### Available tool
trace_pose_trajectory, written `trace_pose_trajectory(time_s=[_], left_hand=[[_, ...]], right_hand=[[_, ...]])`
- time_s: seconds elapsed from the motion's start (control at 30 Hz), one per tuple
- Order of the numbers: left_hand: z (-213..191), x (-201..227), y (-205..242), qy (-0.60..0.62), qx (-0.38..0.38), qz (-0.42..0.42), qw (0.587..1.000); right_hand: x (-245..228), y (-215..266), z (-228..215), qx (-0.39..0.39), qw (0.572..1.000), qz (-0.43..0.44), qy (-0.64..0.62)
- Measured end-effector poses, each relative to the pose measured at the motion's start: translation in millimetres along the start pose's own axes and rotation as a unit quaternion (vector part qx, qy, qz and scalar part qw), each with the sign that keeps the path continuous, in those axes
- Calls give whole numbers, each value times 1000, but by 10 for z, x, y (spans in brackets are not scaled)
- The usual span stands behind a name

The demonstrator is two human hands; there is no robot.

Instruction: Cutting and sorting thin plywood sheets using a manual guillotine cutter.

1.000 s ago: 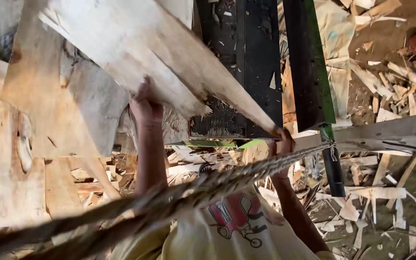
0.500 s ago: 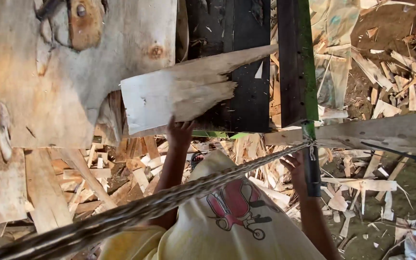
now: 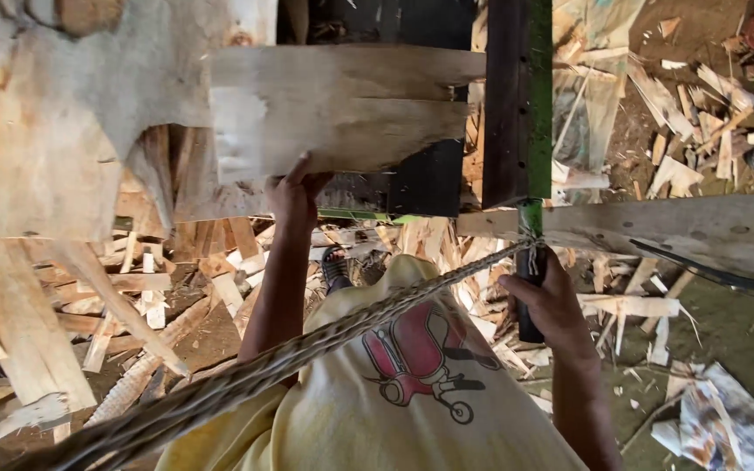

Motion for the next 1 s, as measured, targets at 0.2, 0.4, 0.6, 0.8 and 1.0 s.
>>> trace_pose_trajectory(time_s=[0.2, 0.4, 0.6, 0.8, 1.0], left_hand=[[285, -663, -344, -55, 2, 34, 998], [289, -712, -287, -85, 72, 13, 994], [511, -728, -511, -69, 58, 13, 996], [488, -860, -661, -100, 53, 9, 994], [329, -908, -793, -103, 91, 11, 990]], right_hand=[[40, 22, -16, 54, 996, 61, 35], [648, -259, 232, 52, 992, 79, 80], [394, -131, 59, 19, 993, 58, 98], [-773, 264, -570, 45, 999, 5, 26], [1616, -630, 178, 115, 966, -83, 214]])
Point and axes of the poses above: each hand's wrist, its own y-axis away from the middle knuckle, its own z-axis out of the palm, x = y × z, the point moved 9 cm from there along -y, towards the middle knuckle, and after that the axes turned 11 degrees about x, right-handed, at the moved point
